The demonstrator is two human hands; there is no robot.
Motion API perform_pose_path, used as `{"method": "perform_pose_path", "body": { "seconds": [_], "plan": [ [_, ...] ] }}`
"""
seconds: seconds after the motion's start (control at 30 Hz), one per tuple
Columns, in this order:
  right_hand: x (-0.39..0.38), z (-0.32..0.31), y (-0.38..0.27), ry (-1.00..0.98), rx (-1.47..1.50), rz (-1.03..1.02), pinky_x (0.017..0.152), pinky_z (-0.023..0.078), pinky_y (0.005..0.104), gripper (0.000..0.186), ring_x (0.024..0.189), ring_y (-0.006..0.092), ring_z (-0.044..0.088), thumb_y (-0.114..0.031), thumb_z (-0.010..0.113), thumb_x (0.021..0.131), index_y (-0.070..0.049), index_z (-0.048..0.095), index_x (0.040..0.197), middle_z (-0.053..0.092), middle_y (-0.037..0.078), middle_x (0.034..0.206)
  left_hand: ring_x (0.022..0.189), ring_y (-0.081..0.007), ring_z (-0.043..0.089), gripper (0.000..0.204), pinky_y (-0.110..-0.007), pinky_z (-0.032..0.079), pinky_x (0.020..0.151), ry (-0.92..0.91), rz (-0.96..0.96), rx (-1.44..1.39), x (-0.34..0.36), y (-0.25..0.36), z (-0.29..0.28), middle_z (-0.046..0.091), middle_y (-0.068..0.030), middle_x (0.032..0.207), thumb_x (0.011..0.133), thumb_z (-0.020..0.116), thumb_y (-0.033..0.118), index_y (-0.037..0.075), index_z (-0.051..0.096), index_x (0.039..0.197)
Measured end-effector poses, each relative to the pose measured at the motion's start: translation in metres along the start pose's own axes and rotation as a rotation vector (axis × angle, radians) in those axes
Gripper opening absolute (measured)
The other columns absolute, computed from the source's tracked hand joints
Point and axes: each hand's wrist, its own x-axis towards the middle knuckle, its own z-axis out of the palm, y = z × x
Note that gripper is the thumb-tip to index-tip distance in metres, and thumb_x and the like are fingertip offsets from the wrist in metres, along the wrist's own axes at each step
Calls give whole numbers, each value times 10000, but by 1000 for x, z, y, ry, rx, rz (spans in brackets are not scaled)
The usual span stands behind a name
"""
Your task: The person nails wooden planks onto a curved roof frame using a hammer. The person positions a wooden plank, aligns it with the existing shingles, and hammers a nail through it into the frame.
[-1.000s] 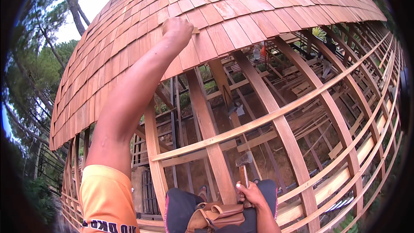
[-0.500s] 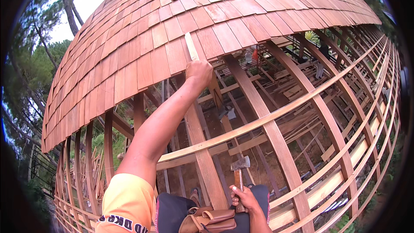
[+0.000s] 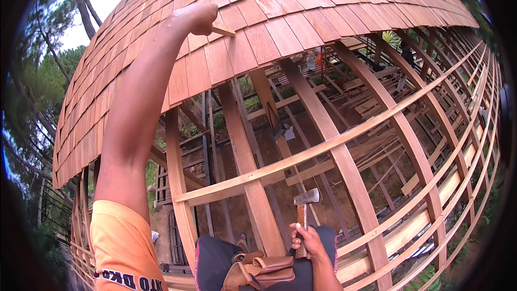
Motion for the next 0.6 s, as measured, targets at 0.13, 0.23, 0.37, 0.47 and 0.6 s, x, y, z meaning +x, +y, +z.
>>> {"method": "perform_pose_path", "body": {
  "seconds": [0.13, 0.23, 0.37, 0.47, 0.6],
  "plan": [
    [-1, 0, -4, 0, 0, -8, 505, 425, 266, 357, 584, 98, 468, -276, 620, 1003, 9, 544, 1204, 555, 69, 800, 698, -247, 674, 249, -369, 526, 622, -133, -19, 66, 31, -52, -17, 704, -115, 780, 723, 771, 116, 36, 735, 956],
    [0, -2, -5, 18, 3, 5, 503, 421, 273, 360, 580, 102, 470, -276, 619, 1004, 12, 546, 1208, 557, 75, 799, 649, -215, 664, 212, -374, 524, 588, -143, -48, 43, 51, -43, -31, 701, -97, 744, 710, 779, 89, 27, 750, 910],
    [1, -2, -4, 41, 32, -13, 503, 420, 274, 360, 573, 103, 471, -274, 619, 1005, 16, 545, 1204, 560, 77, 790, 802, -304, 698, 200, -390, 557, 674, 19, 113, 203, 56, -6, -36, 717, -178, 835, 712, 777, 47, -18, 738, 898],
    [-2, 0, -5, 45, 43, -18, 503, 421, 274, 358, 571, 104, 471, -271, 620, 1004, 19, 547, 1200, 562, 79, 784, 899, -343, 706, 137, -418, 584, 762, 131, 28, 237, 33, 18, -23, 718, -193, 934, 740, 733, 4, -25, 729, 874],
    [-4, 0, 0, 6, 40, -18, 506, 431, 284, 382, 585, 112, 479, -283, 648, 986, 8, 526, 1201, 548, 80, 789, 962, -364, 696, 178, -431, 576, 832, 223, 23, 125, 7, 28, -5, 715, -198, 968, 763, 732, 34, -9, 716, 935]
  ]
}}
